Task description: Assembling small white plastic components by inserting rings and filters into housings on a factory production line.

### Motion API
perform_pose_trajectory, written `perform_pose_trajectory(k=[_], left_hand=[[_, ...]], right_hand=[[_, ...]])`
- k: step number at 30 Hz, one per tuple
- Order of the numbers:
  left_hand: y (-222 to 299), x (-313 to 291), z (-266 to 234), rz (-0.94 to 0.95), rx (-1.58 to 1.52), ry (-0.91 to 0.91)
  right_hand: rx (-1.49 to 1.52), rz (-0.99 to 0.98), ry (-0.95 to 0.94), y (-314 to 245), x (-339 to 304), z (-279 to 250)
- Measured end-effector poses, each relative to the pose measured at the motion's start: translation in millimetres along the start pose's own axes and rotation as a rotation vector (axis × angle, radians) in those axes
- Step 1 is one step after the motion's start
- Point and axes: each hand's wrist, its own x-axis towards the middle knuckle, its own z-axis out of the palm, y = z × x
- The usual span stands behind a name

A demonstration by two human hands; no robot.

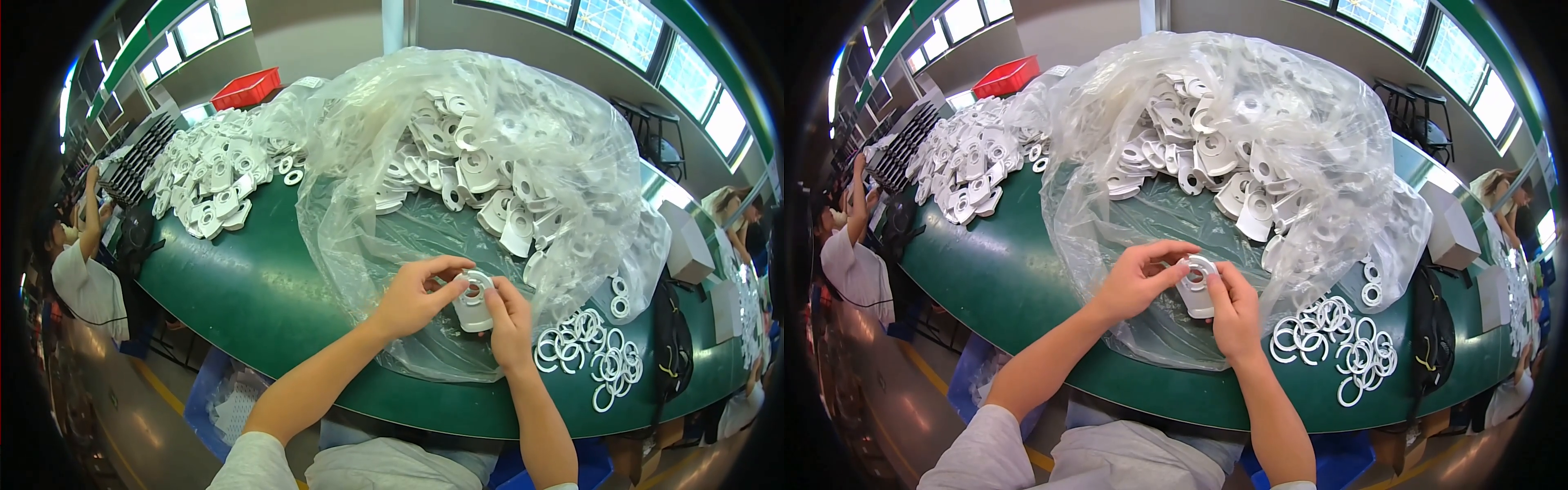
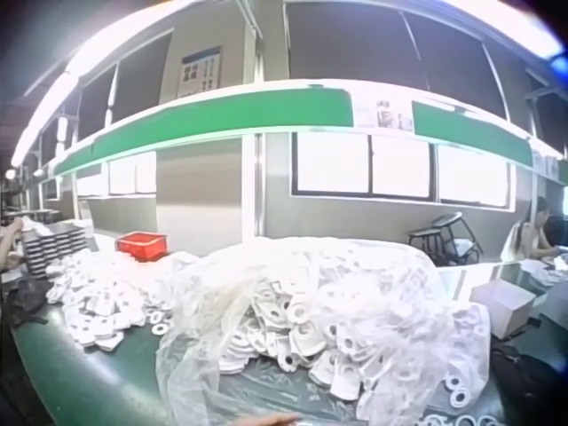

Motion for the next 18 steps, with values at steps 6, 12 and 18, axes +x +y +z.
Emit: perform_pose_trajectory(k=[6,12,18], left_hand=[[4,-3,9,0.030,0.095,-0.009],[-5,-4,5,-0.091,-0.114,0.043],[3,-2,10,0.029,-0.019,-0.033]], right_hand=[[-0.227,-0.270,-0.007,17,4,-7],[0.023,0.106,-0.042,-5,-1,-1],[0.188,0.065,-0.088,2,2,-6]])
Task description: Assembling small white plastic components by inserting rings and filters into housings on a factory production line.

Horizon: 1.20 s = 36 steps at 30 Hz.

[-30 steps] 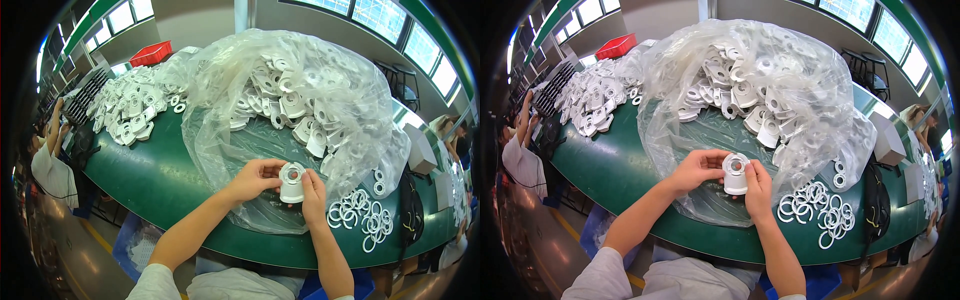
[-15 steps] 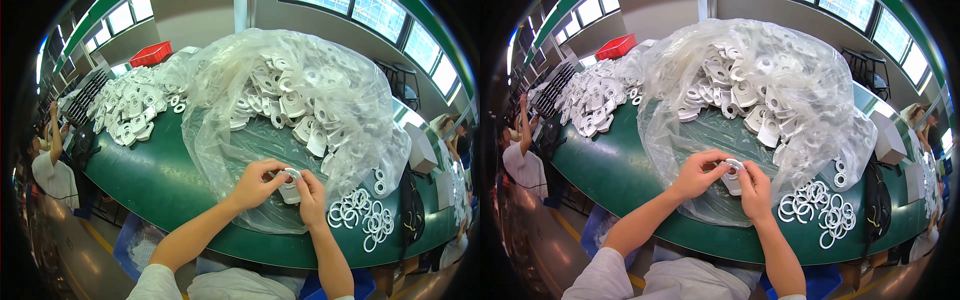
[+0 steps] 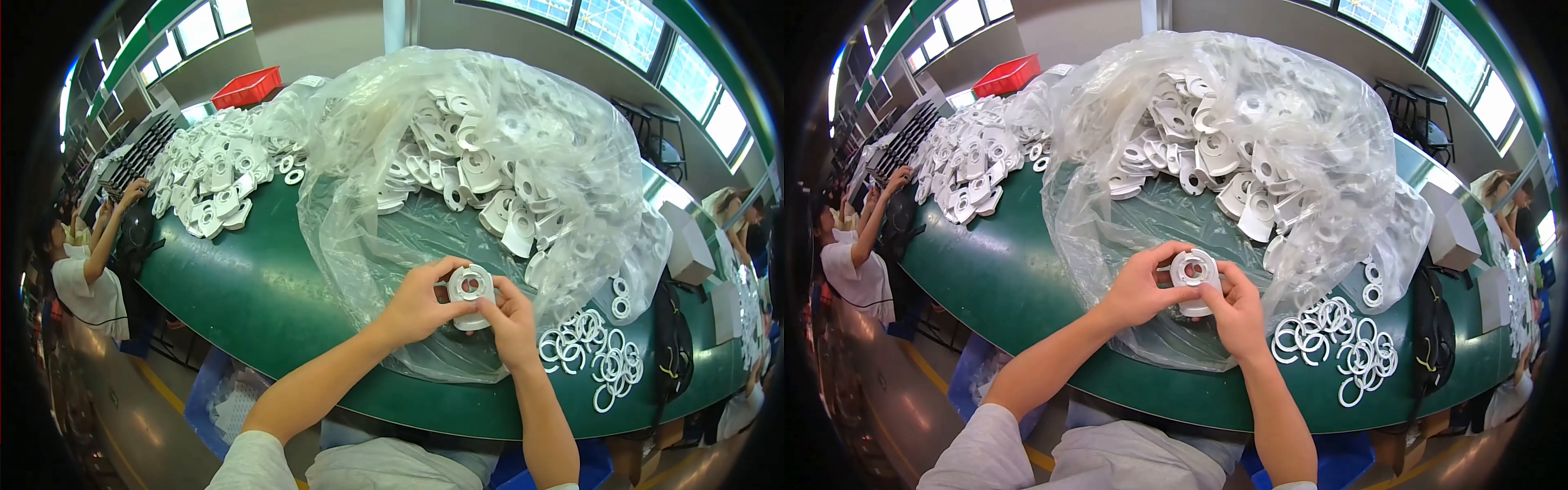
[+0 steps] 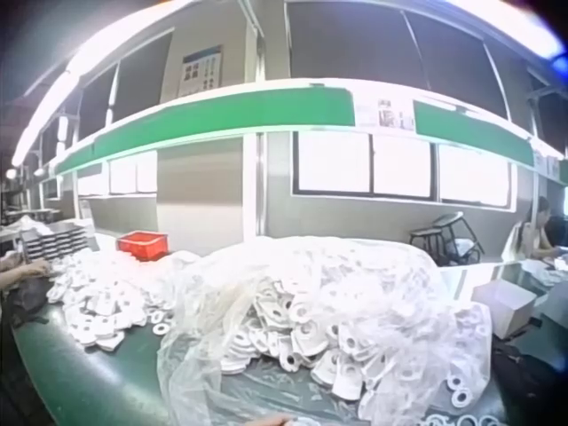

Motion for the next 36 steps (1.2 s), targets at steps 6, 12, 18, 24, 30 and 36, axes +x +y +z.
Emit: perform_pose_trajectory(k=[6,12,18,24,30,36], left_hand=[[-5,-1,-26,-0.081,0.027,-0.096],[-9,8,-25,-0.087,0.011,-0.217],[14,-15,-56,-0.165,0.078,0.079],[21,-53,-230,-0.306,0.230,0.657],[78,-35,-371,0.022,0.234,1.261],[41,8,-266,0.023,0.664,0.664]], right_hand=[[-0.119,0.060,-0.069,-1,2,6],[-0.221,0.042,0.014,2,-5,-8],[-0.064,0.027,-0.047,9,-2,13],[-0.096,0.036,-0.079,10,3,8],[-0.129,0.036,-0.112,13,0,10],[-0.200,0.060,-0.113,11,0,6]])
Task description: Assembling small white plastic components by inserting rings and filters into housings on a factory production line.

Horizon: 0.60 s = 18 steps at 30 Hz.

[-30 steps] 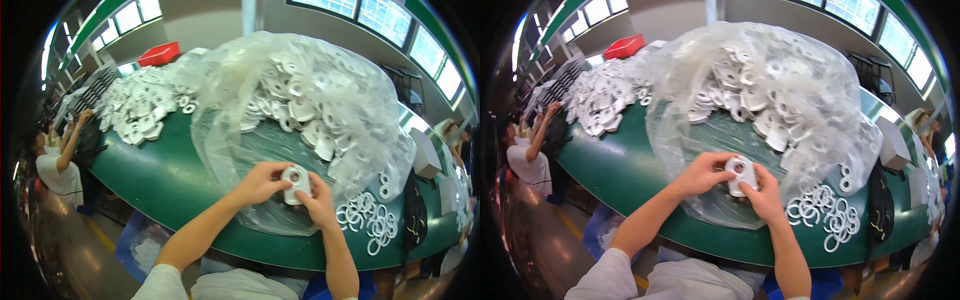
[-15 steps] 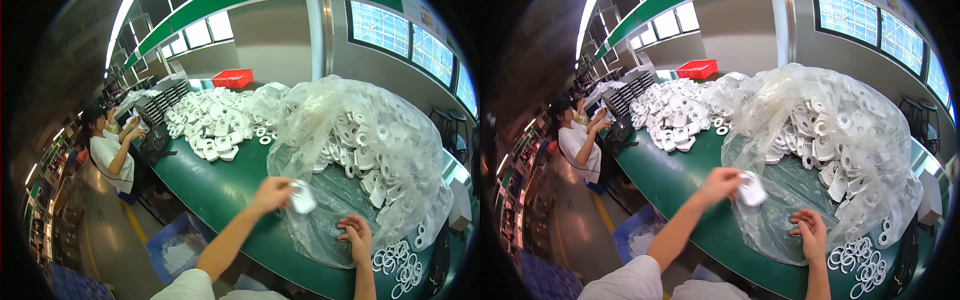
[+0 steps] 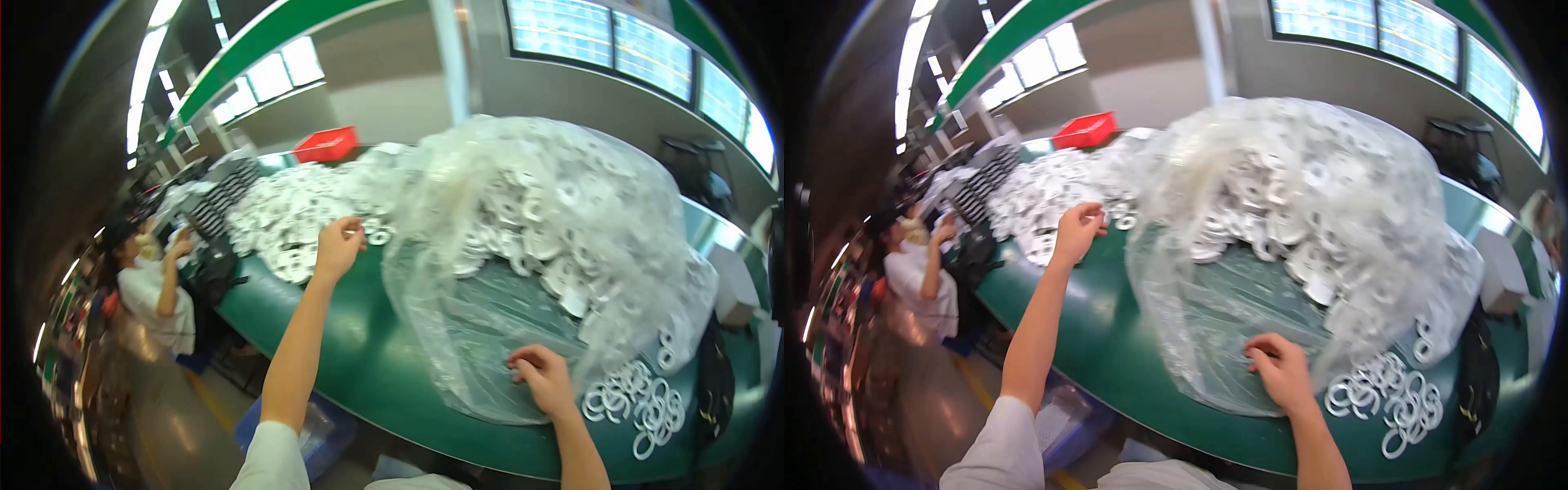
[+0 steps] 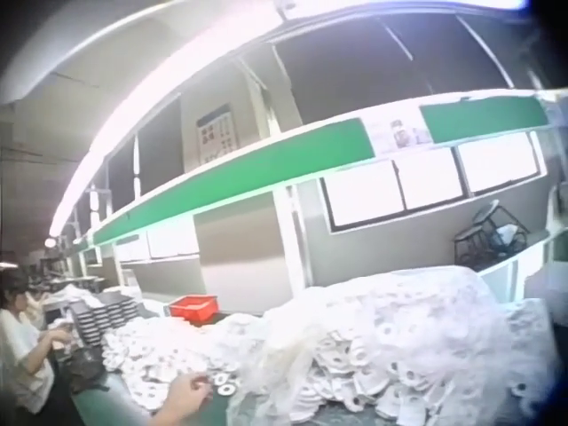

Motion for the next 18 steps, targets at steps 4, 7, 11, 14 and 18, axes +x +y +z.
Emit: perform_pose_trajectory(k=[4,7,11,14,18], left_hand=[[81,-65,115,0.320,-0.049,-0.323],[118,-91,192,0.635,0.069,-0.461],[129,-99,259,0.835,0.207,-0.302],[120,-95,272,0.978,0.318,-0.292],[130,-112,234,0.919,0.094,-0.173]], right_hand=[[0.030,-0.013,-0.034,10,7,1],[0.076,0.002,-0.026,10,6,1],[0.154,-0.013,-0.024,12,4,-2],[0.280,-0.001,0.002,13,5,-1],[0.706,0.063,0.245,8,7,-12]])
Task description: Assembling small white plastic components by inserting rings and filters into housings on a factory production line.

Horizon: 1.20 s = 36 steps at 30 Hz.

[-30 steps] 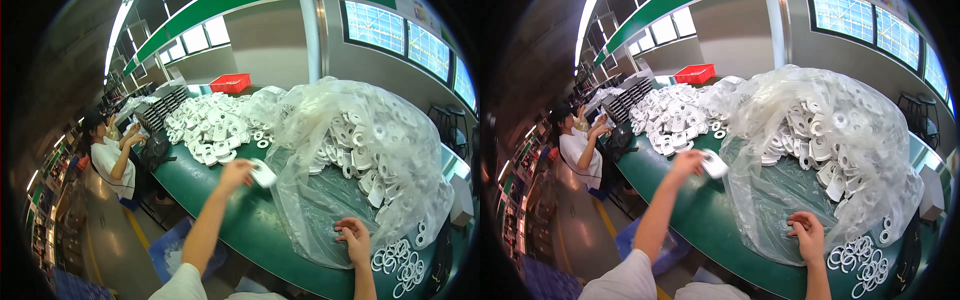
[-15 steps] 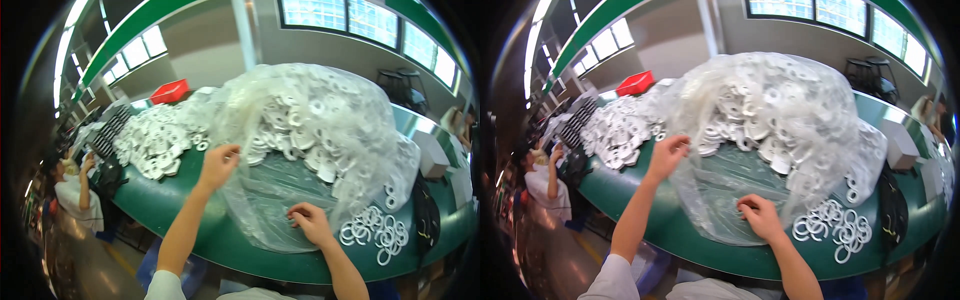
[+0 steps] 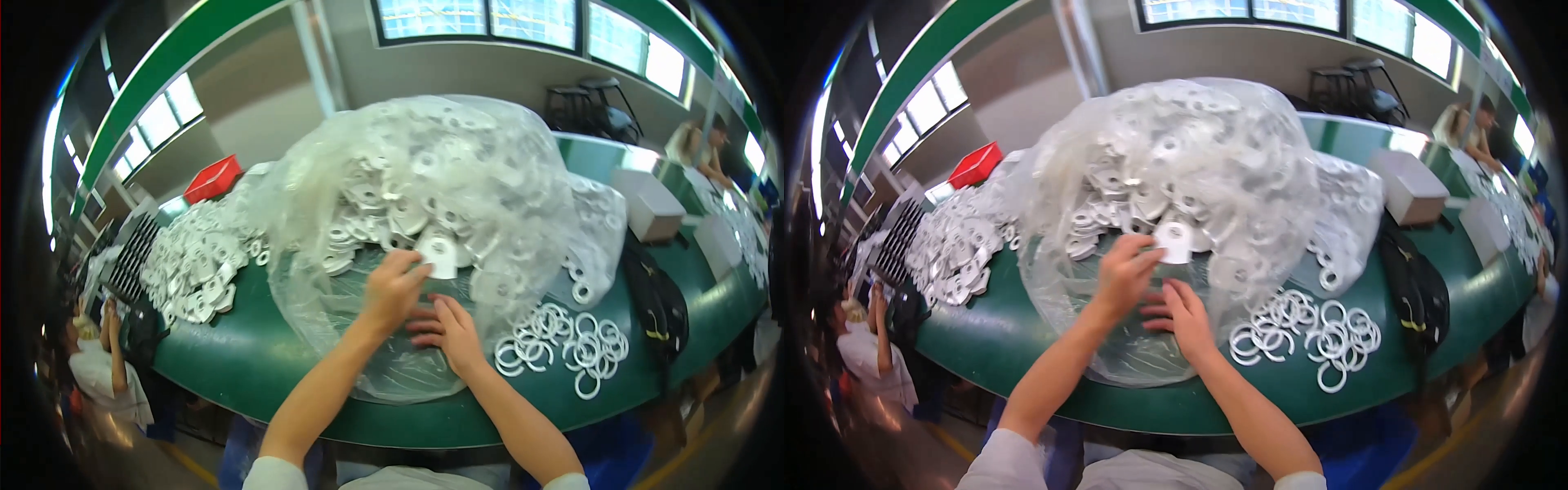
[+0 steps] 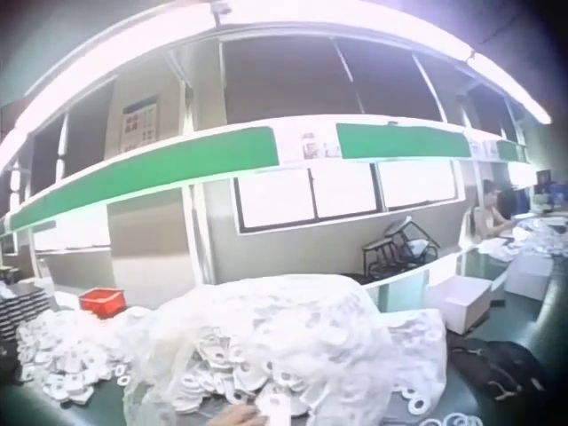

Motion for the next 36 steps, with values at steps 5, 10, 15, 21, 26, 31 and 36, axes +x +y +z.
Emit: perform_pose_trajectory(k=[5,10,15,21,26,31,36], left_hand=[[19,-33,-45,0.039,0.111,-0.055],[63,-11,-55,-0.006,0.083,-0.359],[116,32,5,-0.011,-0.389,-0.361],[139,71,152,0.129,-0.384,-0.649],[140,75,173,0.082,-0.150,-0.498],[141,79,98,0.124,-0.267,-0.330],[80,28,-4,0.151,0.054,-0.011]], right_hand=[[0.116,-0.140,0.151,7,11,5],[0.002,-0.189,0.042,7,15,-7],[-0.084,-0.144,0.045,12,13,-12],[-0.161,-0.096,-0.046,12,16,-3],[-0.128,-0.087,-0.074,11,19,-5],[-0.266,-0.080,-0.066,11,12,-3],[-0.607,-0.859,-0.114,23,32,-30]])
